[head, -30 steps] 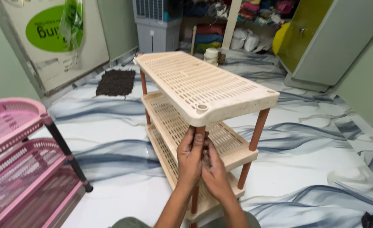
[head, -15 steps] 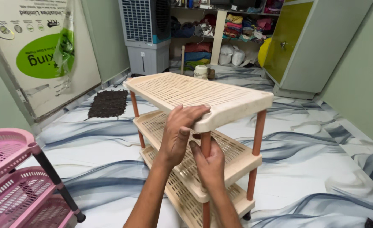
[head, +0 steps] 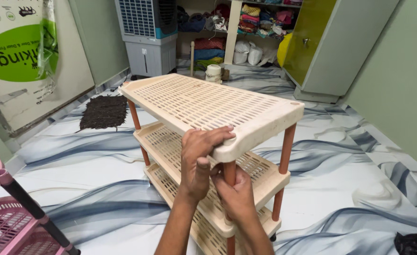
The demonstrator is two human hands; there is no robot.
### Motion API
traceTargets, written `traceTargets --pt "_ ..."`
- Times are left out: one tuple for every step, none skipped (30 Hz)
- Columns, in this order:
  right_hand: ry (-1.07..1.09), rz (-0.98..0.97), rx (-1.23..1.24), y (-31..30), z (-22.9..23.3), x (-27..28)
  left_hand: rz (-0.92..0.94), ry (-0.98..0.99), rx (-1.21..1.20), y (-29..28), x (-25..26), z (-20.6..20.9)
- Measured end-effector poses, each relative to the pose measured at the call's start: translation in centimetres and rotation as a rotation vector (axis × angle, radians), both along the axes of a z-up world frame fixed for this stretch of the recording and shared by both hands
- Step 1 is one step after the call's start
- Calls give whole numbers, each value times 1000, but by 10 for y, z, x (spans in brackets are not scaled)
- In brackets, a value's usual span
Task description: The person wipes a beige plastic rack shelf with a cloth, then assembles it onto a three-tier rack by inserting legs and securing the top shelf. Later, the person disassembles a pink three-tier rack by removing its legs and separating the shelves.
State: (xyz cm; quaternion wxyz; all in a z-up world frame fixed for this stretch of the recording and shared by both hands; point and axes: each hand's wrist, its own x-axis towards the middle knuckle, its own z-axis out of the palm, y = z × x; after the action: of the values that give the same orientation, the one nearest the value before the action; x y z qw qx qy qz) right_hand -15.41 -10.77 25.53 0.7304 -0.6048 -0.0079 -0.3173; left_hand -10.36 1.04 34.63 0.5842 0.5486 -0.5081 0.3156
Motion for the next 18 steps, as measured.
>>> traceTargets --pt "43 66 20 -1 -1 -1 -5 2 -7 0 0 -2" --pt "87 132 39 -6 -1 -3 -10 4 -14 -1 -1 -4" --pt "131 198 60 -11 -1 -7 -16 7 -19 -2 -2 -7" --pt "136 261 67 -15 0 -8 -32 8 -17 -2 -3 -9" --pt "139 321 72 -20 0 -9 -51 7 -17 -3 -3 -11" --pt "143 382 77 -23 0 -8 -69 6 -17 -4 -2 -13" --pt "144 315 65 -24 -3 -9 -45 1 -3 -6 -2 -17" --pt "145 248 52 -24 -5 -8 -21 -4 11 -8 -1 -20" --pt "140 187 32 -21 -6 0 10 -16 19 -9 3 -22" --pt "93 159 19 -19 -7 6 43 -6 22 -10 6 -24" --pt "44 132 13 -15 -9 13 78 1 32 -10 10 -24" --pt "-6 105 7 -10 -12 19 112 8 42 -11 14 -25" --pt "-64 114 14 -4 -16 27 140 24 49 -11 19 -28" --pt "-123 123 22 2 -18 40 168 39 56 -8 28 -29" --pt "-177 131 35 8 -22 48 196 58 67 -4 33 -34" --pt "-239 201 59 13 -27 53 182 87 53 1 35 -40" --pt "-306 274 81 20 -32 60 171 112 34 7 38 -47" --pt "-373 346 104 27 -38 63 160 137 16 11 40 -53"
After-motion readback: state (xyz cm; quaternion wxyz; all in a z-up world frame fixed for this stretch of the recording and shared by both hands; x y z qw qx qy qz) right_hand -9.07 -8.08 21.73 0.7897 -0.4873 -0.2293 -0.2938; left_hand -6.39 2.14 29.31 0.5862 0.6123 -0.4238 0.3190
